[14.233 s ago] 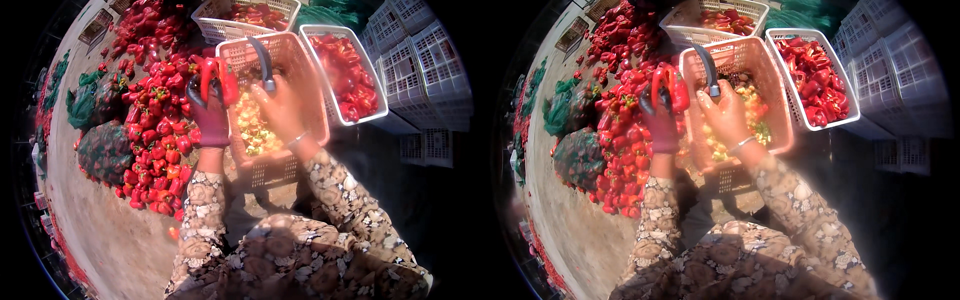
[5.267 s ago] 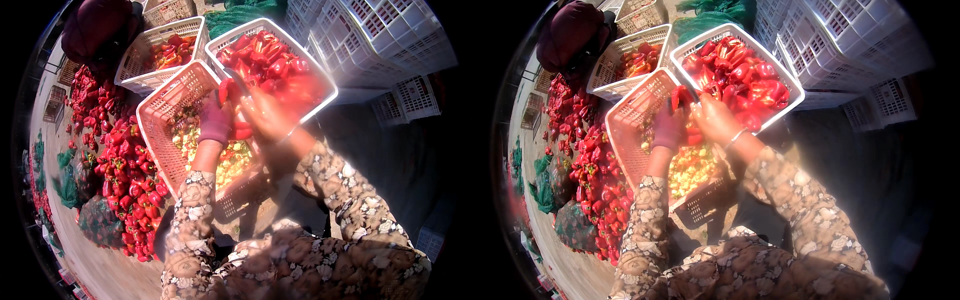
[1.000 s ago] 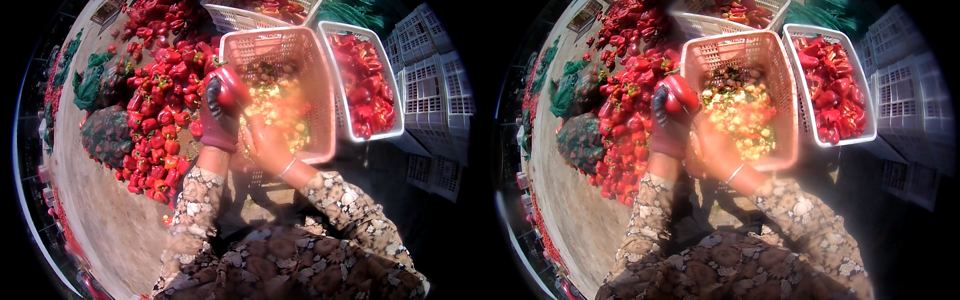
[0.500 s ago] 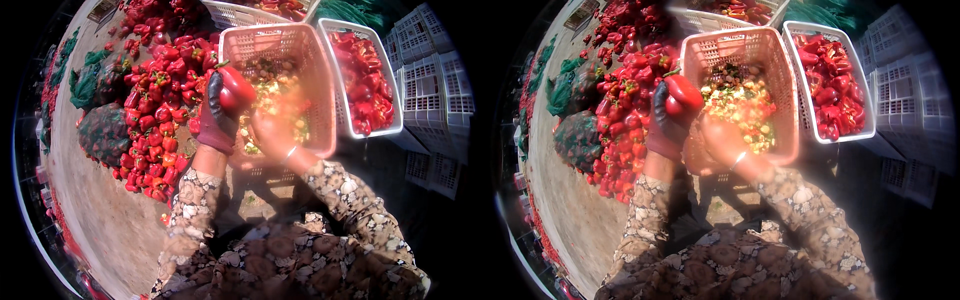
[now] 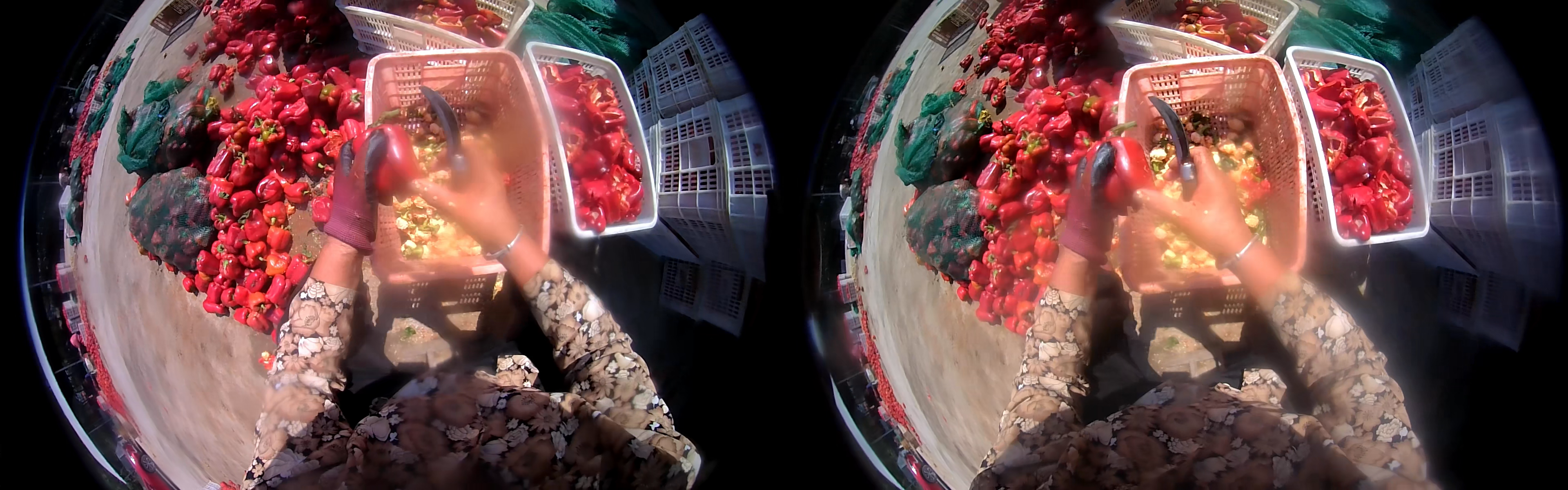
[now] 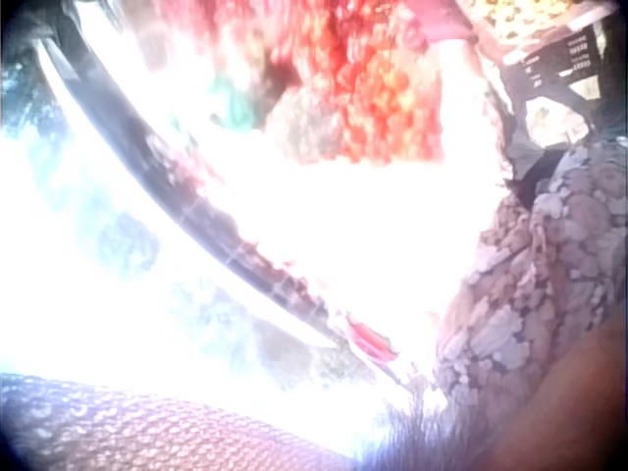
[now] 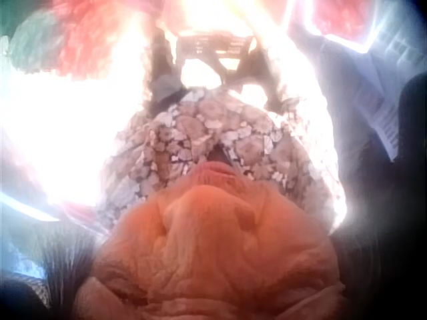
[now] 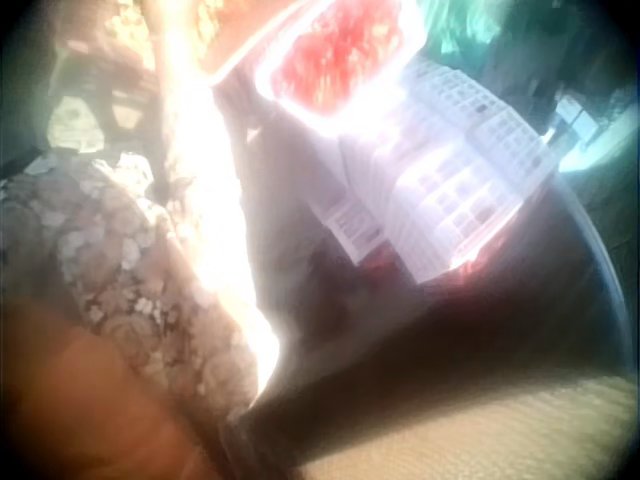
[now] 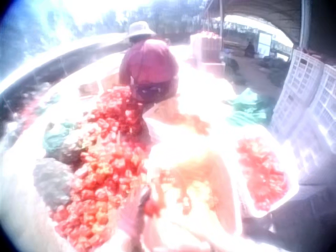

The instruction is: The person picks red peppers from a large pile on the ground, removes the stems by hand, and places the peppers into a white plastic crate. The person repeats this process continuously throughout the clip.

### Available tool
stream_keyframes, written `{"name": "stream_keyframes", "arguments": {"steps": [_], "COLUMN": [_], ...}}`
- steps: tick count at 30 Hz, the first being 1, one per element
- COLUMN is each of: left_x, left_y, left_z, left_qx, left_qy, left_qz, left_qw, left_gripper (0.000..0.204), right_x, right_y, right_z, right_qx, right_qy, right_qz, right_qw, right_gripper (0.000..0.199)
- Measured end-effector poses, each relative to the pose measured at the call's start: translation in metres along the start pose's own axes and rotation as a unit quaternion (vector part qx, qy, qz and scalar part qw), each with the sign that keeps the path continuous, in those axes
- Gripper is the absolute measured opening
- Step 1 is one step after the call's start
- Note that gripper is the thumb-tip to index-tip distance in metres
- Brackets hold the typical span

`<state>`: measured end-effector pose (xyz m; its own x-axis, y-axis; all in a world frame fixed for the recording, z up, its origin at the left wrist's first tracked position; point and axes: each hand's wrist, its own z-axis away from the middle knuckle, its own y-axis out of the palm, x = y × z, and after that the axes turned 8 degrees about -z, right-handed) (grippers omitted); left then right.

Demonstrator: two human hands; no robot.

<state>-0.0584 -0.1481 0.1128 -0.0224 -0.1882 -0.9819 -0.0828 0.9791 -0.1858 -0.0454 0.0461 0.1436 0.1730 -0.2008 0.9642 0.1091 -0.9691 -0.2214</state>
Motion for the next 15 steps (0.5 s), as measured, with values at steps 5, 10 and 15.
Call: {"name": "stream_keyframes", "arguments": {"steps": [5, 10, 15], "left_x": [-0.025, -0.049, -0.058], "left_y": [0.034, 0.035, 0.031], "left_z": [0.017, 0.018, 0.019], "left_qx": [0.074, 0.127, 0.132], "left_qy": [-0.023, -0.094, -0.136], "left_qz": [-0.053, -0.024, 0.057], "left_qw": [0.996, 0.987, 0.98], "left_gripper": [0.035, 0.038, 0.037], "right_x": [-0.006, -0.011, -0.013], "right_y": [-0.021, -0.048, -0.044], "right_z": [-0.007, -0.015, -0.011], "right_qx": [0.093, 0.167, 0.154], "right_qy": [0.069, 0.069, 0.147], "right_qz": [-0.133, -0.105, -0.287], "right_qw": [0.984, 0.978, 0.934], "right_gripper": [0.072, 0.073, 0.07]}}
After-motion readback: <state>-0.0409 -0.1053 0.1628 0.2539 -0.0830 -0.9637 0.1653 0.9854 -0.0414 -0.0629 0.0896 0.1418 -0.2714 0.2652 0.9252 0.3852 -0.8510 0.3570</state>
